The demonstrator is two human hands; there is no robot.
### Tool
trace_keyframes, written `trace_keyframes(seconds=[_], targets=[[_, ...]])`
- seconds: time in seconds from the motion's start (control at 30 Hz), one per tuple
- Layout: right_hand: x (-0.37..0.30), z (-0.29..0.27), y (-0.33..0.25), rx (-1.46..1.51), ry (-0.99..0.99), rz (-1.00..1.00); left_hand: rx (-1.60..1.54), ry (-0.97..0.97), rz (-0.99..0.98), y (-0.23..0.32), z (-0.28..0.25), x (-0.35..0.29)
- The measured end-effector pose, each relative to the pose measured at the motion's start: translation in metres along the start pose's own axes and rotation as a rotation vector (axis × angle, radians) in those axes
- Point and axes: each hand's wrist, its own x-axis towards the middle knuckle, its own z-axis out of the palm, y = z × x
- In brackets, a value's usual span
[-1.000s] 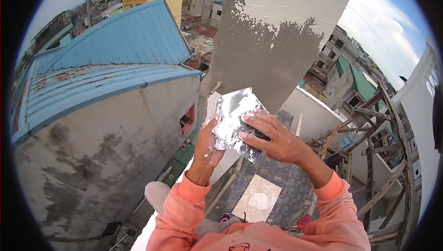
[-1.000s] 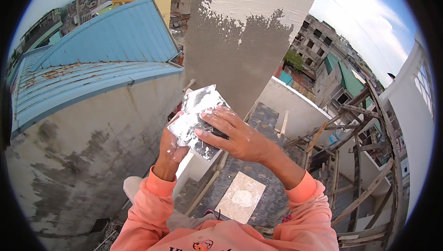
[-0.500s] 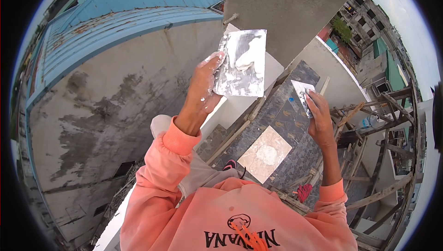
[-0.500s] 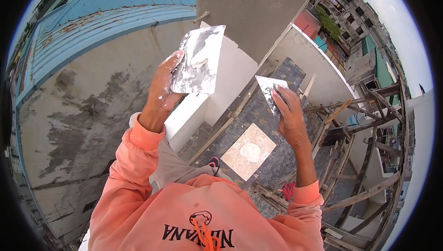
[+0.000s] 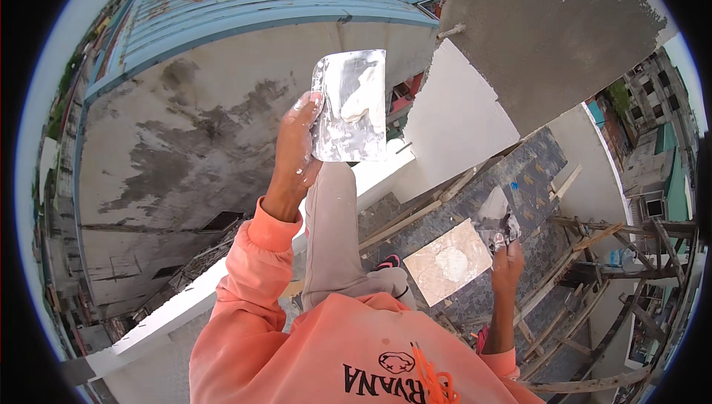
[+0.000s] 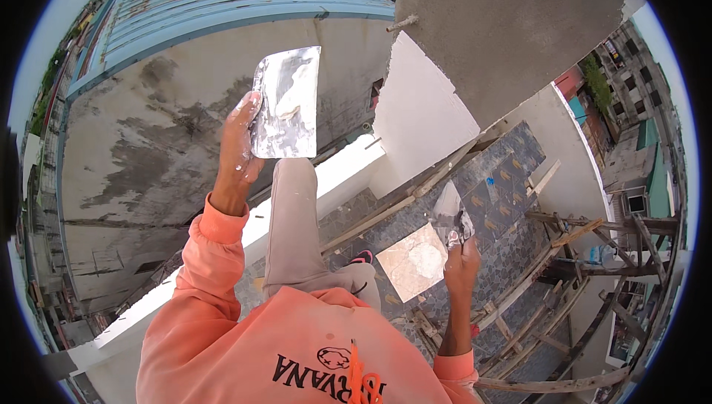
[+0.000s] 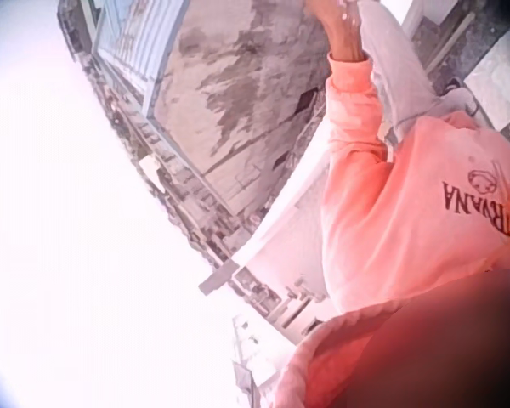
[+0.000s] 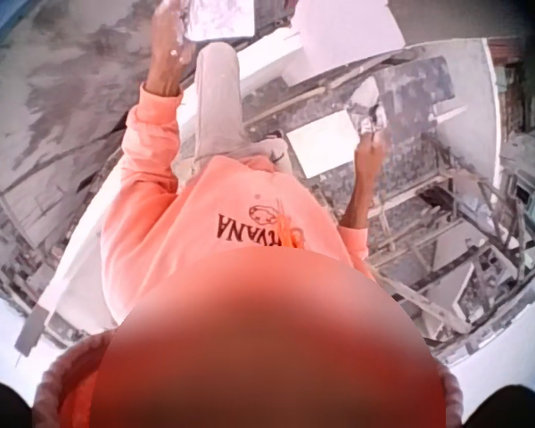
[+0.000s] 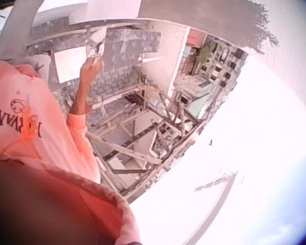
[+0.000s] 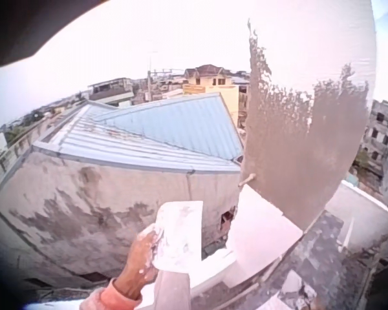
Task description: Applying a white skimming coat or plaster to a concrete pillar using a putty knife and a hawk.
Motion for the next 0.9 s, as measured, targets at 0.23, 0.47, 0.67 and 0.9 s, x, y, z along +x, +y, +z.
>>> trace_keyframes(seconds=[0.23,0.47,0.67,0.9], targets=[[0.016,0.043,-0.021,0.362,0.029,0.123,0.084,-0.092,0.126,-0.062,0.004,0.047],[0.059,0.113,-0.062,0.317,0.218,-0.141,0.395,-0.144,0.404,-0.13,-0.002,0.097],[0.093,0.182,-0.049,0.276,0.483,-0.264,0.658,-0.228,0.713,-0.163,-0.002,0.113],[0.108,0.22,-0.05,0.329,0.608,-0.145,0.779,-0.496,1.021,-0.182,-0.019,0.131]])
